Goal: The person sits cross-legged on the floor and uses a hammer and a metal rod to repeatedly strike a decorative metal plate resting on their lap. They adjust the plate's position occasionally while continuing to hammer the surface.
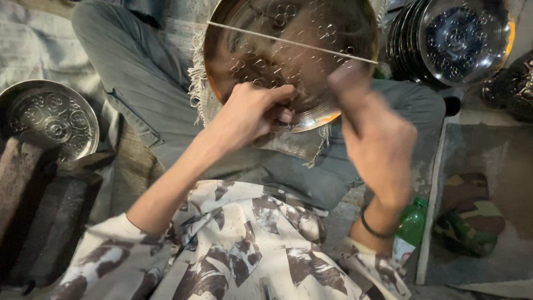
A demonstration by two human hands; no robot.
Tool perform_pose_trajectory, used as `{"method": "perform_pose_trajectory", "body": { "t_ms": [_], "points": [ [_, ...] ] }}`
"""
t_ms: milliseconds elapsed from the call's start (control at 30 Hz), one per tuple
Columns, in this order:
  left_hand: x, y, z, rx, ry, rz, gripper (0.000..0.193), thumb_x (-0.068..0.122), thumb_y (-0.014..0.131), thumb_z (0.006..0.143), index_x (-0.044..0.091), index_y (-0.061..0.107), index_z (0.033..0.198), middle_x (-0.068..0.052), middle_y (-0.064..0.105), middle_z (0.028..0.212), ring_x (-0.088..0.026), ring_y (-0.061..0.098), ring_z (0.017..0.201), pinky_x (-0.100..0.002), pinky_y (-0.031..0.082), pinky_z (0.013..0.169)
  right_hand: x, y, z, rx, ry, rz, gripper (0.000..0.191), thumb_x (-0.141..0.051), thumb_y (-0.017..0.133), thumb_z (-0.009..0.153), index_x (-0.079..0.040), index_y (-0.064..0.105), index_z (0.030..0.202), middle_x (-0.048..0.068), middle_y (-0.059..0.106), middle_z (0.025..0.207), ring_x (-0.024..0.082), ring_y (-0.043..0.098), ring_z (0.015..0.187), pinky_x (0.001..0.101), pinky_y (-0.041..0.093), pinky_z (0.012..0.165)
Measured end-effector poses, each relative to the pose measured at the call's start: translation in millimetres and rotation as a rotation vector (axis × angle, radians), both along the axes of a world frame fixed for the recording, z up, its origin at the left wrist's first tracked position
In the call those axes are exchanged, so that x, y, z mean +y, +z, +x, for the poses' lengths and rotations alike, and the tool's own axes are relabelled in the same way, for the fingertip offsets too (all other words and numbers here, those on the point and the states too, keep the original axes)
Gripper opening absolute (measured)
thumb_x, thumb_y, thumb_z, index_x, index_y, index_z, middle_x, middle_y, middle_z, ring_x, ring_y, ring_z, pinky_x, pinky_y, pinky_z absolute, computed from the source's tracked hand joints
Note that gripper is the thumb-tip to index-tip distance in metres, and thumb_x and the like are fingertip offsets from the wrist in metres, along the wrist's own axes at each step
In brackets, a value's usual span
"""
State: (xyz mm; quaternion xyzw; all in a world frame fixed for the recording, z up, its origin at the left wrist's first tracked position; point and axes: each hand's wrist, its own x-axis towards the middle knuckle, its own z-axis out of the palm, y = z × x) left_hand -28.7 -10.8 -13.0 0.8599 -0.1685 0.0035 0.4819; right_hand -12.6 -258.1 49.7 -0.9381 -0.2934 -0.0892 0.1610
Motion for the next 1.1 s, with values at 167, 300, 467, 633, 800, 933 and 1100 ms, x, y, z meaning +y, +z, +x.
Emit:
{"method": "perform_pose_trajectory", "body": {
  "t_ms": [167,300,467,633,800,933,1100],
  "points": [
    [5,1,14,0.047,-0.192,-0.006,0.041,0.003,0.075,0.081,0.006,0.066,0.121,-0.017,0.074,0.091,-0.036,0.073,0.082,-0.041,0.058,0.071,-4,-12,-37,0.245,-0.371,0.359,0.068,-0.016,0.076,0.094,-0.012,0.043,0.152,0.013,0.071,0.110,0.033,0.074,0.094,0.0419,0.059,0.085],
    [7,0,21,0.005,-0.273,0.105,0.061,-0.006,0.069,0.060,0.005,0.067,0.120,-0.020,0.073,0.091,-0.041,0.071,0.082,-0.045,0.056,0.072,-3,-20,-54,0.211,-0.167,0.241,0.069,-0.007,0.076,0.093,-0.013,0.050,0.156,0.018,0.069,0.140,0.034,0.075,0.116,0.0407,0.061,0.093],
    [10,3,29,0.038,-0.385,0.101,0.045,-0.003,0.072,0.072,0.005,0.068,0.116,-0.018,0.074,0.087,-0.038,0.072,0.081,-0.044,0.055,0.069,2,-27,-57,0.082,-0.175,0.299,0.076,-0.004,0.073,0.097,-0.016,0.035,0.161,0.022,0.064,0.142,0.037,0.071,0.111,0.0419,0.059,0.092],
    [11,7,30,0.076,-0.439,0.016,0.048,-0.005,0.069,0.073,0.007,0.068,0.120,-0.015,0.074,0.083,-0.033,0.075,0.075,-0.042,0.056,0.066,-1,-34,-64,0.432,-0.560,0.592,0.079,-0.008,0.074,0.095,-0.015,0.033,0.162,0.020,0.067,0.119,0.036,0.066,0.091,0.0428,0.055,0.076],
    [11,7,32,-0.034,-0.372,0.050,0.054,-0.003,0.073,0.066,0.004,0.068,0.119,-0.018,0.073,0.085,-0.036,0.072,0.079,-0.043,0.055,0.069,-15,-37,-61,0.243,-0.316,0.374,0.074,-0.006,0.076,0.096,-0.005,0.041,0.160,0.018,0.069,0.137,0.029,0.075,0.114,0.0425,0.060,0.092],
    [6,9,36,-0.062,-0.399,0.066,0.059,-0.003,0.072,0.065,0.005,0.067,0.124,-0.016,0.074,0.088,-0.033,0.073,0.079,-0.040,0.057,0.070,-25,-30,-50,0.111,-0.464,0.531,0.079,-0.012,0.077,0.091,-0.005,0.034,0.157,0.018,0.059,0.134,0.028,0.067,0.100,0.0394,0.059,0.076],
    [6,15,38,0.112,-0.452,0.177,0.048,0.005,0.077,0.078,0.010,0.068,0.125,-0.014,0.072,0.078,-0.032,0.073,0.071,-0.043,0.054,0.065,-14,-50,-63,0.180,-0.584,1.098,0.095,-0.012,0.078,0.104,-0.006,0.007,0.166,0.011,0.061,0.101,0.018,0.063,0.081,0.0306,0.057,0.076]
  ]
}}
